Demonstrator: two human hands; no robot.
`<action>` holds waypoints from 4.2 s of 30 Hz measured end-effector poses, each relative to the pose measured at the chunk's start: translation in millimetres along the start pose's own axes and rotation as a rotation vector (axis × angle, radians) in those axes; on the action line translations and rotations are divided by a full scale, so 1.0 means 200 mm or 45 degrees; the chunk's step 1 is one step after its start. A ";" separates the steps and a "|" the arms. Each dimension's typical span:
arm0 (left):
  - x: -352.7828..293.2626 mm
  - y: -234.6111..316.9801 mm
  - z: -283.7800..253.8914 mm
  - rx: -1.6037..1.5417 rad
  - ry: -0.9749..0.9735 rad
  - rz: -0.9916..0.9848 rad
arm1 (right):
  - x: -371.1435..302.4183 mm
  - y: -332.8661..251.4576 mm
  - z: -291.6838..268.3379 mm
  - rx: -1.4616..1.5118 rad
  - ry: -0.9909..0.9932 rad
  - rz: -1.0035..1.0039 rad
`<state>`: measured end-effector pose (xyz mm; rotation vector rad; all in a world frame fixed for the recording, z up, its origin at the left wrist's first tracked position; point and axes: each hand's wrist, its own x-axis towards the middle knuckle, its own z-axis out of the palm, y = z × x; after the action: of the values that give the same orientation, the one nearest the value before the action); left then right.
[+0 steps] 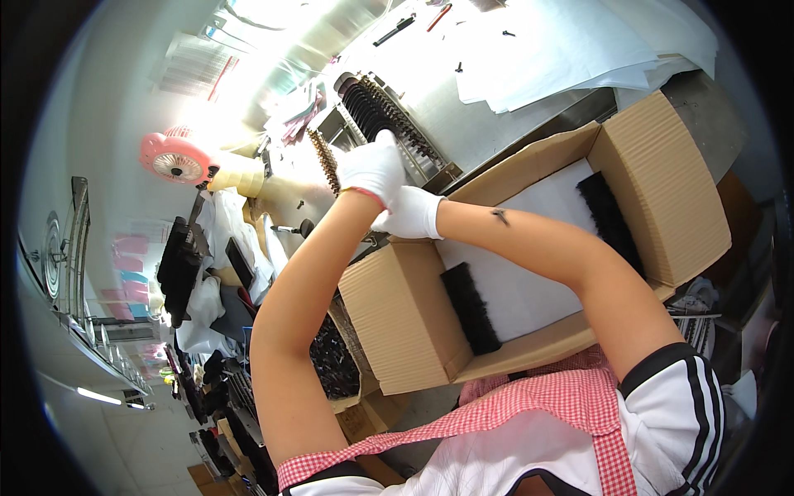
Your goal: The person assembles metal frames by inserting black cylindrical components into slots on a metal rack. They repeatedly pick up the components, align them with the rack, and press them into place. The person then places the assembled frames into a cardboard box.
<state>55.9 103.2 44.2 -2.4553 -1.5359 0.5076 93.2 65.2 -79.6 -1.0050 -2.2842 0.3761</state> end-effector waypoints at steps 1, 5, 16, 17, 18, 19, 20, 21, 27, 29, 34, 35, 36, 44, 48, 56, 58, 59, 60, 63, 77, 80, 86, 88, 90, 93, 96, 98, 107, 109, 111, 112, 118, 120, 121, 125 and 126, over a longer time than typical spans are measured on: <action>-0.03 -0.06 -0.01 -0.005 0.016 -0.001 | -0.03 -0.01 -0.07 -0.325 -0.135 -0.204; -0.13 -0.27 -0.01 -0.618 0.100 -0.044 | -0.13 -0.10 -0.30 0.152 0.428 0.254; -0.28 -0.35 -0.12 -0.550 -0.437 0.835 | -0.10 -0.12 -0.32 0.552 0.522 0.331; -0.22 -0.42 -0.15 -0.764 -0.576 0.775 | -0.11 -0.09 -0.33 0.516 0.539 0.326; -0.15 -0.46 -0.15 -0.705 -0.498 0.612 | -0.11 -0.06 -0.35 0.491 0.566 0.278; -0.07 -0.49 -0.15 -0.857 -0.325 0.375 | -0.11 -0.03 -0.36 0.455 0.515 0.286; 0.02 -0.48 -0.11 -0.853 -0.133 0.114 | -0.11 -0.01 -0.37 0.412 0.558 0.210; 0.11 -0.46 -0.07 -0.817 0.055 0.135 | -0.10 0.01 -0.37 0.365 0.437 0.217; 0.40 -0.34 0.17 -0.766 0.111 -0.005 | -0.10 0.07 -0.36 0.224 -0.055 0.238; 0.40 -0.32 0.21 -0.787 0.211 -0.019 | -0.11 0.08 -0.36 0.233 -0.052 0.190; 0.35 -0.23 0.25 -0.822 0.311 -0.077 | -0.13 0.10 -0.38 0.286 -0.047 0.079; 0.35 -0.21 0.25 -0.856 0.296 -0.019 | -0.13 0.11 -0.38 0.275 -0.062 0.059; 0.36 -0.20 0.24 -0.923 0.216 -0.033 | -0.13 0.11 -0.38 0.284 -0.062 0.041; 0.37 -0.08 0.11 -0.975 -0.026 -0.171 | -0.12 0.11 -0.37 0.271 -0.087 0.108; 0.31 -0.14 0.07 -0.105 0.141 -0.089 | -0.12 0.11 -0.36 0.279 0.112 0.263; 0.01 -0.35 0.12 -1.158 0.006 -0.042 | -0.01 0.02 -0.25 0.523 0.696 0.312; -0.04 -0.31 0.13 -0.972 0.016 0.025 | 0.01 0.01 -0.23 0.608 0.659 0.278; -0.05 -0.32 0.11 -0.592 -0.038 0.296 | 0.03 0.02 -0.23 0.542 0.654 0.324; -0.06 -0.32 0.09 -0.664 -0.139 0.305 | 0.03 0.02 -0.22 0.486 0.651 0.330; -0.06 -0.40 -0.02 -0.774 -0.460 0.518 | 0.04 0.05 -0.24 0.445 0.672 0.432; 0.89 -0.58 0.31 -0.665 0.143 0.026 | 0.07 0.17 -0.23 0.508 0.294 0.444; 0.93 -0.58 0.26 -0.628 0.019 0.018 | 0.05 0.18 -0.24 0.466 0.208 0.418; 0.87 -0.55 0.20 -0.505 0.033 0.083 | 0.04 0.17 -0.26 0.446 0.186 0.392; 0.87 -0.53 0.21 -0.598 -0.040 -0.053 | 0.03 0.17 -0.28 0.433 0.192 0.360; 0.88 -0.51 0.22 -0.506 -0.062 -0.097 | 0.02 0.17 -0.29 0.435 0.161 0.335; 0.89 -0.47 0.24 -0.526 -0.033 -0.097 | 0.01 0.17 -0.31 0.445 0.095 0.294; 0.91 -0.41 0.27 -1.134 -0.154 -0.019 | 0.00 0.18 -0.31 0.440 0.060 0.297; 0.94 -0.39 0.26 -0.893 -0.134 0.037 | 0.01 0.18 -0.30 0.426 0.026 0.334; 0.57 -0.44 0.13 -0.312 0.386 -0.004 | 0.05 0.16 -0.22 0.594 0.713 0.501; 0.39 -0.40 0.11 -0.850 0.214 -0.024 | 0.06 0.16 -0.22 0.604 0.818 0.489; 0.24 -0.32 0.13 -1.098 0.048 -0.086 | 0.06 0.16 -0.22 0.492 0.826 0.510; 0.19 -0.29 0.14 -1.090 0.089 -0.002 | 0.06 0.16 -0.22 0.361 0.792 0.472; 0.11 -0.34 0.06 -0.939 -0.229 0.383 | 0.05 0.15 -0.26 0.574 0.687 0.430; 0.14 -0.46 -0.01 -1.230 -0.643 0.341 | 0.05 0.15 -0.27 0.539 0.705 0.399; 0.19 -0.51 -0.04 -1.230 -0.726 0.275 | 0.05 0.14 -0.28 0.567 0.672 0.423; 0.56 -0.65 -0.04 -1.064 -0.317 0.361 | 0.04 0.14 -0.29 0.570 0.657 0.460; 0.64 -0.65 0.02 -0.639 0.245 0.213 | 0.04 0.14 -0.29 0.552 0.654 0.460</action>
<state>-1.1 275.5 61.7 -2.9101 -1.5298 -0.1132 141.5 90.5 -45.4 -1.1234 -1.4819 0.6447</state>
